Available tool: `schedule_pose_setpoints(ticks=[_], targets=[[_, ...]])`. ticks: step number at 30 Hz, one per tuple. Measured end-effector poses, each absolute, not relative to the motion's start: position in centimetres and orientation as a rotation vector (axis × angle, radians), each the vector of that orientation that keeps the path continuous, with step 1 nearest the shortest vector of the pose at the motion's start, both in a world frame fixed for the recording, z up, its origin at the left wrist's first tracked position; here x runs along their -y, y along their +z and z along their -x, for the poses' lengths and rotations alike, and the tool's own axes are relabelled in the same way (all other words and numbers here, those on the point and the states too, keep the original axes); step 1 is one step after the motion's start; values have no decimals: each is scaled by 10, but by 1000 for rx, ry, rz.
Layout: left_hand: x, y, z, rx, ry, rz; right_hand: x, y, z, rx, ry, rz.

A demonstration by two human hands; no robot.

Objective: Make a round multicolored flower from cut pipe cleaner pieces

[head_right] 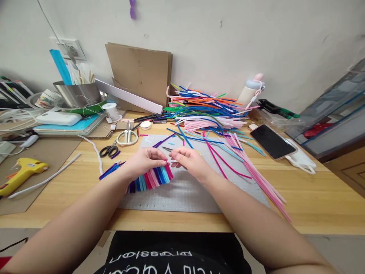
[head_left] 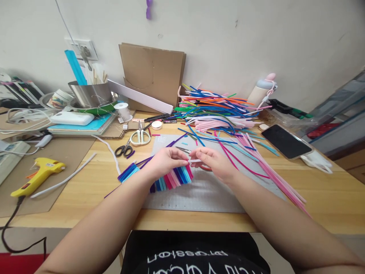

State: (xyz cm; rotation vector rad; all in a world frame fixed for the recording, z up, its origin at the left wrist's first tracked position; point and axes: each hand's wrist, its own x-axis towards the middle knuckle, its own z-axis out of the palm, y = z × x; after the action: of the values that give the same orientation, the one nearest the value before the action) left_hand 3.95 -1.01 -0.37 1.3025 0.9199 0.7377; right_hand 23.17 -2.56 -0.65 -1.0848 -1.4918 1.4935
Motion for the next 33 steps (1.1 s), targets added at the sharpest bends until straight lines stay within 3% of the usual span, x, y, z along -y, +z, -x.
schedule_pose_setpoints(ticks=[4, 20, 33], targets=[[12, -5, -40, -931, 781, -1304, 32, -10, -223, 1327, 1562, 934], [10, -13, -43, -918, 807, -1317, 39, -19, -206, 1421, 1267, 1214], [16, -9, -46, -936, 803, -1421, 40, -27, -205, 1268, 1205, 1172]])
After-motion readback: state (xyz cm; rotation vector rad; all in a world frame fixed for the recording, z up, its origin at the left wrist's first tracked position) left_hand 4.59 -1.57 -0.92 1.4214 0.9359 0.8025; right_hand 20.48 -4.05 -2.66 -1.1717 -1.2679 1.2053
